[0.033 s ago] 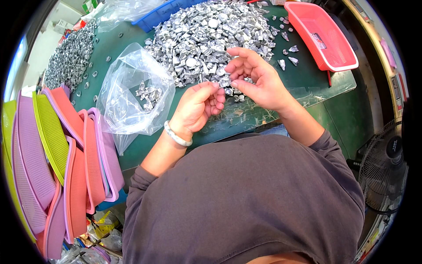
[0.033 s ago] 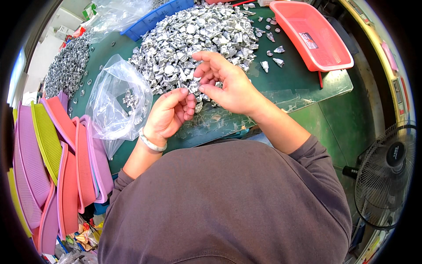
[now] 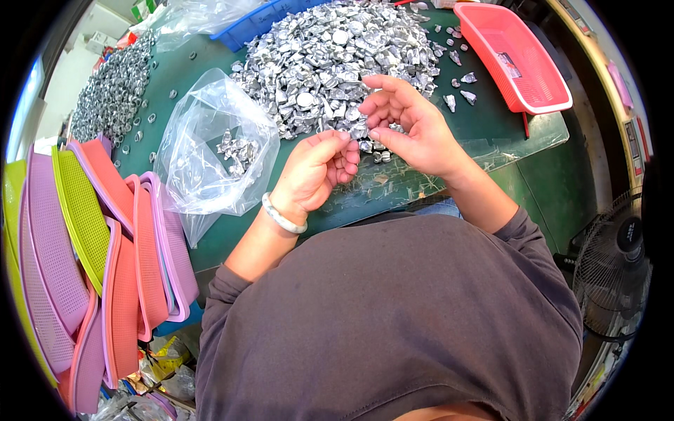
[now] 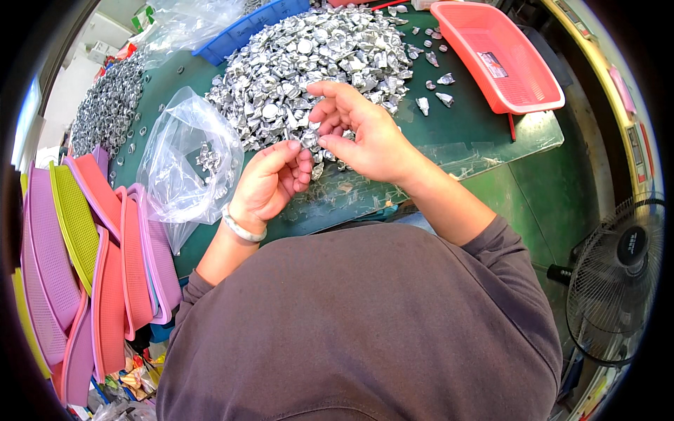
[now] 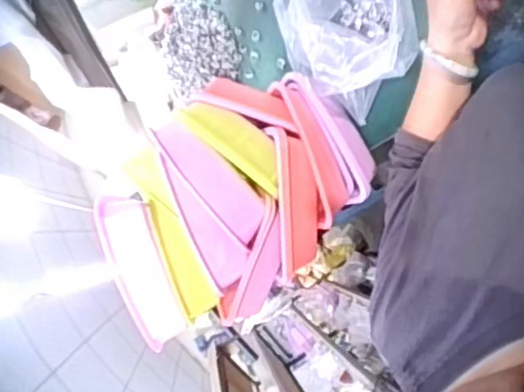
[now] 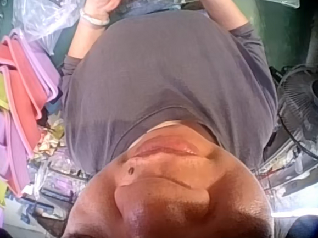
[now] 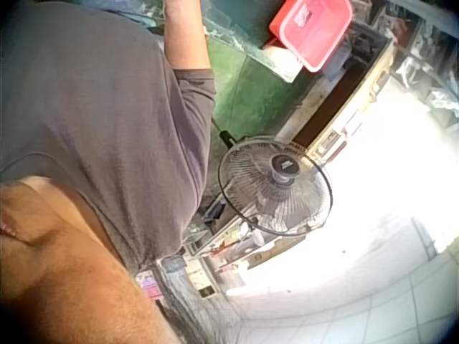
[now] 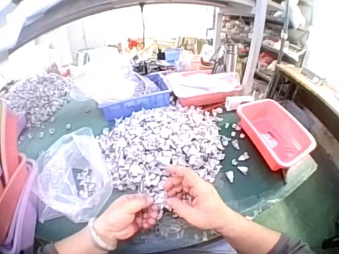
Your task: The person picks up metal components from a pile on a table by hand and places them into a clear plastic bag.
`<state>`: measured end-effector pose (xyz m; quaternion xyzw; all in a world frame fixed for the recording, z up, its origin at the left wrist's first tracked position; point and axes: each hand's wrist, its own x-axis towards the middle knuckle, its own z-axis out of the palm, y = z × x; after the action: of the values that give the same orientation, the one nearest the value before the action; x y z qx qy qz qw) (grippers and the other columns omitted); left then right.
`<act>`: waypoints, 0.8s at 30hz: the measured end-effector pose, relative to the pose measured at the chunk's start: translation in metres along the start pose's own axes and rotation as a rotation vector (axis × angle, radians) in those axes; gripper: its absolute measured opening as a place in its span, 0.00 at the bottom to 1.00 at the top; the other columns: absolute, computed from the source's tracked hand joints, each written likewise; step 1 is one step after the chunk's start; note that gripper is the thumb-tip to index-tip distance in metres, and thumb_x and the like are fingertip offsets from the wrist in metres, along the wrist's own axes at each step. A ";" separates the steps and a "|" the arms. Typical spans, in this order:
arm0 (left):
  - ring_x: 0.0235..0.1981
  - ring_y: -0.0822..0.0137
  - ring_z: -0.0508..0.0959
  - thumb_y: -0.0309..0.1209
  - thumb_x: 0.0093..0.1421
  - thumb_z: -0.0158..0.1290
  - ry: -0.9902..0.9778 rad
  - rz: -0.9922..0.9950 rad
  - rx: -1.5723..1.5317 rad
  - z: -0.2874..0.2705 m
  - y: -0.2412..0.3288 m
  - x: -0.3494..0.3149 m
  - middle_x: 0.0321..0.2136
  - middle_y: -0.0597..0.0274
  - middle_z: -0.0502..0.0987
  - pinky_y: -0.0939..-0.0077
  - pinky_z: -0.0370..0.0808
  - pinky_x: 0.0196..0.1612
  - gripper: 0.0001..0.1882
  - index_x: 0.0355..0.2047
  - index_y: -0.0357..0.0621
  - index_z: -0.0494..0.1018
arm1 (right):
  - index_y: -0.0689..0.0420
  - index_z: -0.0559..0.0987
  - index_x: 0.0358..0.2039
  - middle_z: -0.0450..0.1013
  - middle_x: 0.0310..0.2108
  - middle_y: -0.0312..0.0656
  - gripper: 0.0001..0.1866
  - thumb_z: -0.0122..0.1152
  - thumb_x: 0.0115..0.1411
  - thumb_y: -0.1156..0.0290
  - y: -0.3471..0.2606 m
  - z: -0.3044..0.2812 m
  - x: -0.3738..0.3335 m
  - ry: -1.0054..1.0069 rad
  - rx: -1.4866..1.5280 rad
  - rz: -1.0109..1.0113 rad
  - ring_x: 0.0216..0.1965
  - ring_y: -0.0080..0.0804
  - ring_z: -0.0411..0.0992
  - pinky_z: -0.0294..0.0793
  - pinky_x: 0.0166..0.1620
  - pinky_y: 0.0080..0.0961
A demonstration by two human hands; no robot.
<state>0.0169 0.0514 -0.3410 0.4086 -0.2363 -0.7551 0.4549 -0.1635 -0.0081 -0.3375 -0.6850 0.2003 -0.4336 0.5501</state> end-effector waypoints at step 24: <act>0.38 0.54 0.76 0.24 0.52 0.44 -0.023 0.206 -0.214 -0.011 -0.010 0.000 0.34 0.49 0.75 0.66 0.75 0.40 0.03 0.28 0.39 0.67 | 0.58 0.69 0.43 0.71 0.32 0.42 0.20 0.55 0.46 0.79 0.025 -0.021 0.021 0.161 -0.806 -0.235 0.36 0.39 0.68 0.67 0.40 0.32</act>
<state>0.0204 0.0561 -0.3546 0.3229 -0.2002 -0.7299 0.5682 -0.1645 -0.0443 -0.3529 -0.8273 0.3169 -0.4324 0.1678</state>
